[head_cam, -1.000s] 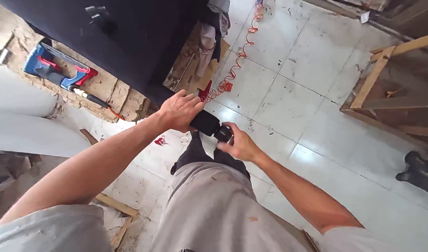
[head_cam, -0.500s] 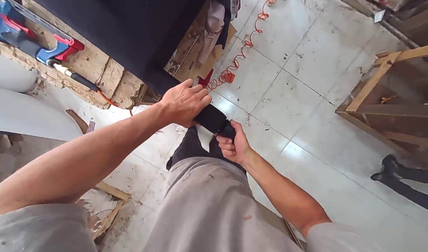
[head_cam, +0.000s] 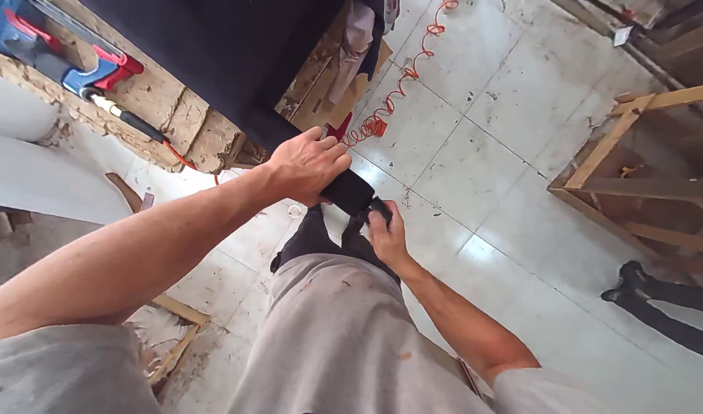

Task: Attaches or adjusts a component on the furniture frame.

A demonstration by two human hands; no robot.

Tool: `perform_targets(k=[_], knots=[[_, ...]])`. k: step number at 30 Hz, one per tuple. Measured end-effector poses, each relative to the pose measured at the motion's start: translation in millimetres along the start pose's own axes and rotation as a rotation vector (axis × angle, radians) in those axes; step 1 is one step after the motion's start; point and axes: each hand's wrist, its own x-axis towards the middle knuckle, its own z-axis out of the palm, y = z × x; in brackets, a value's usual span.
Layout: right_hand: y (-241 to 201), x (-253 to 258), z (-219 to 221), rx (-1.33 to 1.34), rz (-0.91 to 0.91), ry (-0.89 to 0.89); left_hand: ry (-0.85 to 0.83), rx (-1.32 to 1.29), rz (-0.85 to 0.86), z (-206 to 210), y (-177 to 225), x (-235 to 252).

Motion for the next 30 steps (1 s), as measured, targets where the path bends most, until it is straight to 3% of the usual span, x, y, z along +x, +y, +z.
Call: perform_targets(k=[3, 4, 6, 8, 10, 12, 14, 16, 18, 22, 24, 26, 30], knots=[[-32.4, 2.2, 6.5, 0.657, 0.637, -0.086, -0.005, -0.003, -0.011, -1.0, -1.0, 1.2], [-34.9, 3.5, 3.6, 0.798, 0.756, -0.147, -0.020, -0.013, -0.007, -2.1, -1.4, 1.4], [-29.8, 5.4, -6.1, 0.849, 0.802, -0.245, -0.048, -0.032, 0.009, -2.0, -3.1, 2.3], [-27.1, 6.3, -19.7, 0.452, 0.627, -0.256, -0.056, -0.044, 0.017, -2.4, -4.3, 2.4], [-25.0, 2.0, -32.4, -0.157, 0.235, -0.205, -0.036, -0.036, 0.028, -2.0, -6.1, 2.7], [-15.3, -1.2, -33.7, -0.593, -0.145, -0.128, -0.037, -0.028, 0.022, -1.7, -6.1, 2.5], [0.7, 5.5, -28.0, -0.769, -0.411, -0.073, -0.048, -0.032, 0.012, -2.4, -4.1, 2.5], [11.5, 17.6, -24.6, -0.694, -0.490, -0.039, -0.039, -0.031, 0.013, -2.7, -4.8, 3.3], [7.4, 14.9, -18.0, -0.405, -0.254, -0.077, -0.035, -0.044, 0.023, 0.7, -6.4, 3.9], [-28.2, 20.5, -13.6, 0.549, 0.671, -0.306, -0.047, -0.037, 0.021, 0.5, -8.3, 3.2], [-23.0, 21.6, -20.5, 0.855, 0.864, -0.457, -0.046, -0.024, 0.018, -1.6, -3.4, 3.6], [-25.3, 23.8, -26.4, 0.599, 0.744, -0.445, -0.007, 0.005, -0.018, -3.4, 1.5, 1.7], [-17.6, 6.8, -35.9, -0.548, -0.138, -0.175, -0.020, 0.020, -0.018, -3.2, 0.7, 0.2]])
